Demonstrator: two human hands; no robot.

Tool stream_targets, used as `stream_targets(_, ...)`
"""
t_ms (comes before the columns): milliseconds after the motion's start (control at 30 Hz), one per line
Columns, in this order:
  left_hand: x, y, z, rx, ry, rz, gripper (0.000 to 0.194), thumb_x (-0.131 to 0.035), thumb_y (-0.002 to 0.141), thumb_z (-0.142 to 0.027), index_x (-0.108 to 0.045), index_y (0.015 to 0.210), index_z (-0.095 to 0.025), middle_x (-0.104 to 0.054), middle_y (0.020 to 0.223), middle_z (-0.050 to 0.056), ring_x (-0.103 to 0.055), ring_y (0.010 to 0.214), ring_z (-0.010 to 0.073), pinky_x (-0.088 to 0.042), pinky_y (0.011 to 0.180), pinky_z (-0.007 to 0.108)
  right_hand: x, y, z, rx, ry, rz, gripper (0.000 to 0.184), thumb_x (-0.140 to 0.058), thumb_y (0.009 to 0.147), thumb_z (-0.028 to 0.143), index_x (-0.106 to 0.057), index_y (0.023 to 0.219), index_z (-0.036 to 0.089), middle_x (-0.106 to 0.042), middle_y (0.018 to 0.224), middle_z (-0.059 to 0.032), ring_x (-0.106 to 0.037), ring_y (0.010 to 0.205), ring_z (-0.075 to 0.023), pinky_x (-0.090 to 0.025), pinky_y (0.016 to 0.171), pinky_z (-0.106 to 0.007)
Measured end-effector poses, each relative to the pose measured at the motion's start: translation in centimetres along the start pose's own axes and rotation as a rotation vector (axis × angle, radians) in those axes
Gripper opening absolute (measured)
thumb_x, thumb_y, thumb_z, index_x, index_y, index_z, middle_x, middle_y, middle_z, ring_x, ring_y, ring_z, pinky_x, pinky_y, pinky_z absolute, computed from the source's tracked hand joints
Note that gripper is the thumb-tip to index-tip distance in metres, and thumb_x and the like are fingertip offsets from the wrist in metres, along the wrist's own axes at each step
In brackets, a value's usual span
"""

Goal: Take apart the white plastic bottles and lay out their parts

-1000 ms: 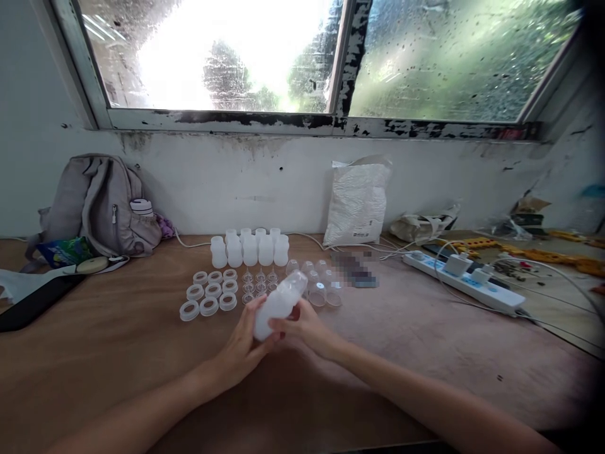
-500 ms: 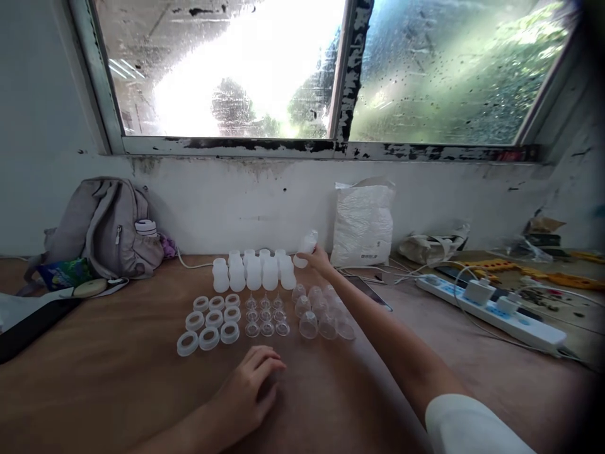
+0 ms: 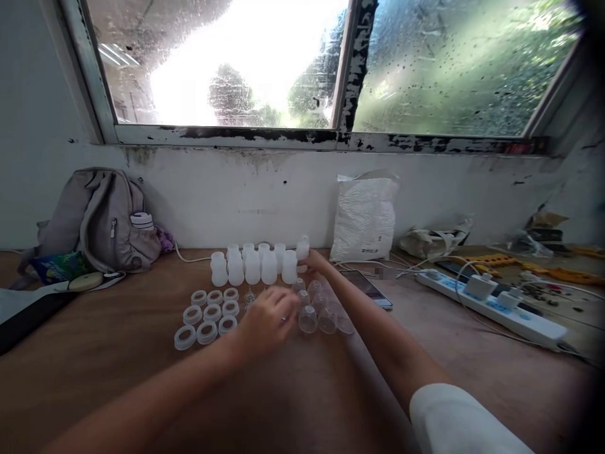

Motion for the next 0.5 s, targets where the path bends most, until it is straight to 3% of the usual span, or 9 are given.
stream_targets(100,-0.2,7.6,2.8,0.055,0.289,0.032,0.028,-0.042,0.081,-0.023,-0.048,0.107,-0.016,-0.053,0.11,0.012,-0.042,0.108,0.025,-0.032,0.089,0.039,-0.1,-0.2,-0.4,-0.047,0.021,0.081,0.029,-0.047,0.084,0.029,-0.049,0.11,0.014,-0.052,0.109,-0.0073,-0.054,0.092,-0.018,-0.046,0.077,-0.038)
stream_targets(200,-1.4,12.4,6.2,0.138,0.482,0.142,0.035,-0.044,0.081,-0.034,-0.048,0.108,-0.012,-0.054,0.109,0.016,-0.041,0.108,0.0294,-0.025,0.09,0.046,-0.2,-0.3,-0.8,-0.056,0.054,0.133,0.029,-0.048,0.084,0.029,-0.049,0.109,0.014,-0.053,0.107,-0.0073,-0.055,0.09,-0.0174,-0.047,0.075,-0.037)
stream_targets(333,-3.6,13.7,8.2,0.125,0.496,0.256,0.031,-0.05,0.077,-0.037,-0.054,0.097,-0.013,-0.061,0.094,0.014,-0.051,0.095,0.0275,-0.031,0.083,0.041,-0.2,-0.2,-0.9,-0.022,0.103,0.13,0.041,-0.071,0.063,0.026,-0.054,0.099,0.013,-0.061,0.084,-0.0062,-0.059,0.07,-0.0185,-0.051,0.059,-0.034)
stream_targets(400,-4.4,13.4,8.4,0.111,0.501,0.275,0.028,-0.049,0.079,-0.035,-0.054,0.098,-0.015,-0.06,0.098,0.013,-0.051,0.096,0.0262,-0.033,0.081,0.038,-0.1,-0.2,-0.8,-0.002,0.129,0.116,0.047,-0.077,0.051,0.022,-0.057,0.093,0.012,-0.061,0.073,-0.0043,-0.059,0.061,-0.018,-0.051,0.052,-0.032)
stream_targets(500,-4.9,13.1,8.5,0.103,0.514,0.286,0.025,-0.047,0.081,-0.032,-0.054,0.099,-0.017,-0.058,0.103,0.012,-0.049,0.099,0.0255,-0.033,0.08,0.037,0.0,-0.1,-0.6,0.024,0.165,0.091,0.048,-0.079,0.045,0.019,-0.059,0.088,0.012,-0.061,0.068,-0.0033,-0.059,0.057,-0.0173,-0.051,0.046,-0.029)
Point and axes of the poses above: each hand's wrist, its own y-axis towards the middle knuckle, its own x-axis out of the back of the hand, z = x × y, the point moved 6 cm from there along y, towards the middle knuckle
